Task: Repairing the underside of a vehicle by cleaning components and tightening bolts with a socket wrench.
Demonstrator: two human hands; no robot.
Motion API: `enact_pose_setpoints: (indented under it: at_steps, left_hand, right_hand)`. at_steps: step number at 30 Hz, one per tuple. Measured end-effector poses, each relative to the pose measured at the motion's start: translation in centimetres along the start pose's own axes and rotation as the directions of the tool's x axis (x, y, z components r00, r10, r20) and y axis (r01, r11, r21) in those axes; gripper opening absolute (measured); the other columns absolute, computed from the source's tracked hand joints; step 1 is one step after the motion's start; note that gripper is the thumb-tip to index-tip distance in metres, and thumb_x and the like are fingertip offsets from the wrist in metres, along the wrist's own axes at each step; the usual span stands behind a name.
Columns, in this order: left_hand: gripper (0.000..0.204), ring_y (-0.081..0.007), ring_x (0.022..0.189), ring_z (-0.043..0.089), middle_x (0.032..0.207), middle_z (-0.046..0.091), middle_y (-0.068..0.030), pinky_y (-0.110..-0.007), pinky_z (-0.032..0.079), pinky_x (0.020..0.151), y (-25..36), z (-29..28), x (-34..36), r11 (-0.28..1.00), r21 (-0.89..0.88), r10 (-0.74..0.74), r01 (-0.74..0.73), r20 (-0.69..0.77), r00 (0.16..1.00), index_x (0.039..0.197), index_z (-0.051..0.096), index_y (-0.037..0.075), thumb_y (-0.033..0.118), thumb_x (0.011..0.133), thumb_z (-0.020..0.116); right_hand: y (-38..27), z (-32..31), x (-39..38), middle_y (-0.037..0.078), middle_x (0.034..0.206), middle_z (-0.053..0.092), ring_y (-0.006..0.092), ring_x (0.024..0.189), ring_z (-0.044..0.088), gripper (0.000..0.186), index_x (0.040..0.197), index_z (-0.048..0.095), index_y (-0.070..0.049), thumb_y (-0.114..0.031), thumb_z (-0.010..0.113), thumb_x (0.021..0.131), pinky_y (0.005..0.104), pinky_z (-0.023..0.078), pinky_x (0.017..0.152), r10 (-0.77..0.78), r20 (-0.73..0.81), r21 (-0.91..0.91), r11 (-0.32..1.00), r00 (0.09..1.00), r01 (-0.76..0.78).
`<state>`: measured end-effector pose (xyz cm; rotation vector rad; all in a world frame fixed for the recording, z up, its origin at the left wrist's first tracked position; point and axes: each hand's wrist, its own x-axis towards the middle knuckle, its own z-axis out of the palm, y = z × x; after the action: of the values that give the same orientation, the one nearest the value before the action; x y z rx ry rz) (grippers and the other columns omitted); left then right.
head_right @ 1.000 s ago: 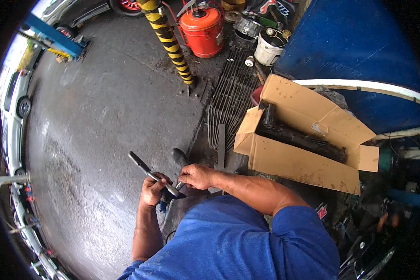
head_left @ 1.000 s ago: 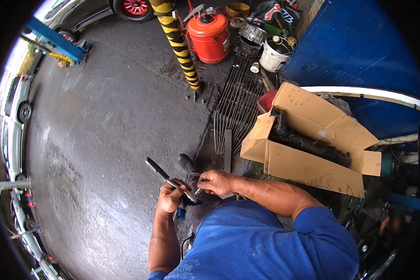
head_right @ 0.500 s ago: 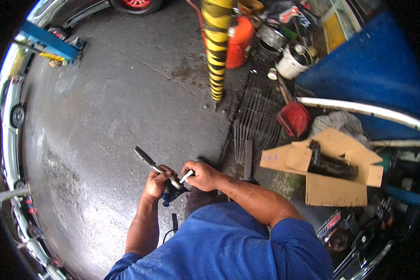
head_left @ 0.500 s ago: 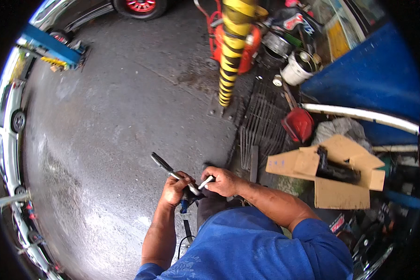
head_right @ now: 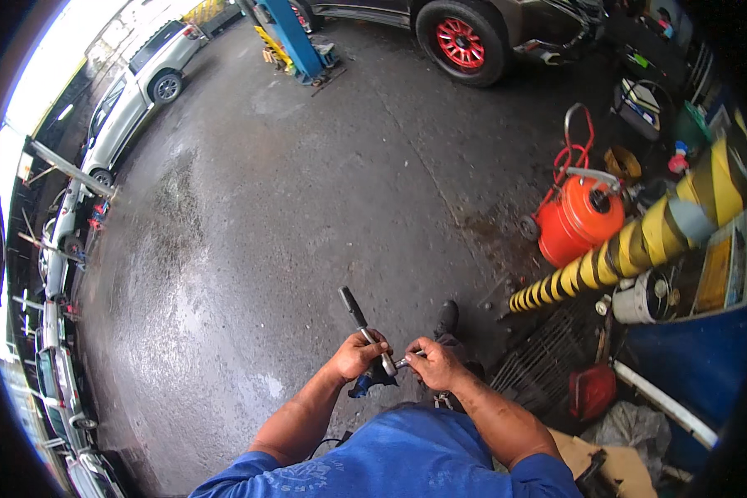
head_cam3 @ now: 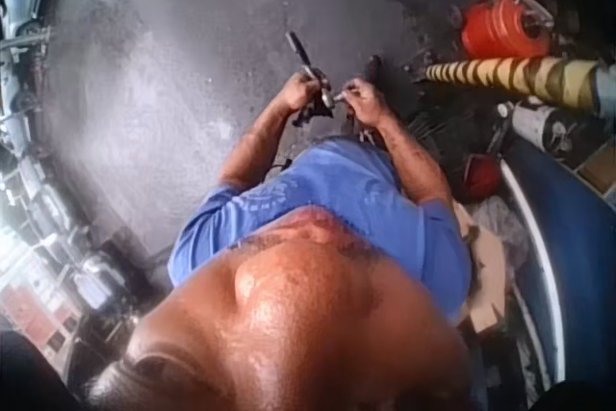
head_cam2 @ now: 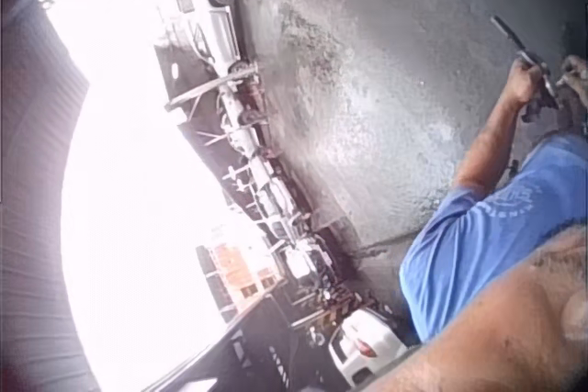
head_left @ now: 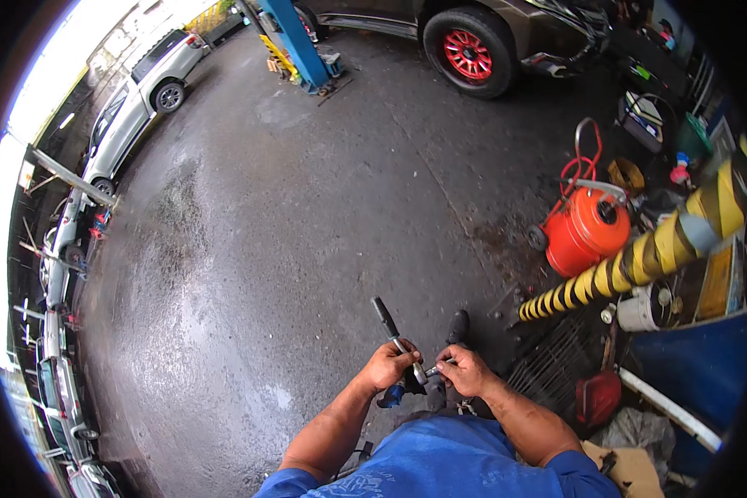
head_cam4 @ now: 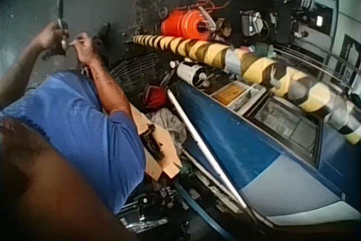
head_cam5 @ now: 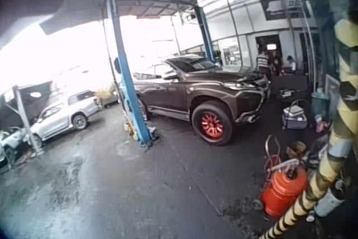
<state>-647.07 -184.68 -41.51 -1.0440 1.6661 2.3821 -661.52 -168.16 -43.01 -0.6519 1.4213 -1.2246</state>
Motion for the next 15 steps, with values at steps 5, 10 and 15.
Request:
enact_pose_setpoints:
  at_steps: [5, 10, 15]
  left_hand:
    - [0.020, -0.0154, 0.077, 0.059, 0.084, 0.063, -0.0067, -0.031, 0.048, 0.072, 5.6, -2.2, 7.0, 0.999, -0.051, -0.011, 0.006, -0.100, 0.995, 0.093, 0.060, 0.001, 0.020, 0.089, 0.061]
    - [0.029, -0.0161, 0.071, 0.061, 0.080, 0.065, -0.0076, -0.032, 0.048, 0.066, 13.3, -5.0, 15.2, 0.986, -0.161, 0.025, -0.045, -0.125, 0.992, 0.087, 0.061, 0.001, 0.030, 0.091, 0.060]
    - [0.035, -0.0161, 0.069, 0.060, 0.075, 0.063, -0.0072, -0.031, 0.048, 0.064, 19.8, -8.4, 21.9, 0.971, -0.200, 0.098, -0.133, -0.175, 0.980, 0.083, 0.062, 0.002, 0.036, 0.093, 0.056]
  right_hand:
    - [-4.6, -4.5, 8.5, 0.000, 0.068, 0.057, 0.0079, 0.059, 0.053, 0.014, 0.100, 0.055, -0.004, -0.013, 0.058, 0.090, 0.0264, 0.045, 0.053, -0.073, 0.076, -0.045, 0.996, 0.994, 0.077]
    - [-11.9, -9.4, 18.5, 0.004, 0.074, 0.060, 0.0105, 0.066, 0.057, 0.018, 0.102, 0.055, -0.003, -0.011, 0.060, 0.086, 0.0281, 0.048, 0.058, -0.121, 0.118, -0.150, 0.979, 0.986, 0.138]
    - [-19.7, -11.9, 27.3, 0.012, 0.084, 0.065, 0.0221, 0.076, 0.065, 0.021, 0.099, 0.056, -0.002, -0.009, 0.063, 0.081, 0.0336, 0.051, 0.067, -0.392, 0.149, -0.300, 0.857, 0.908, 0.420]
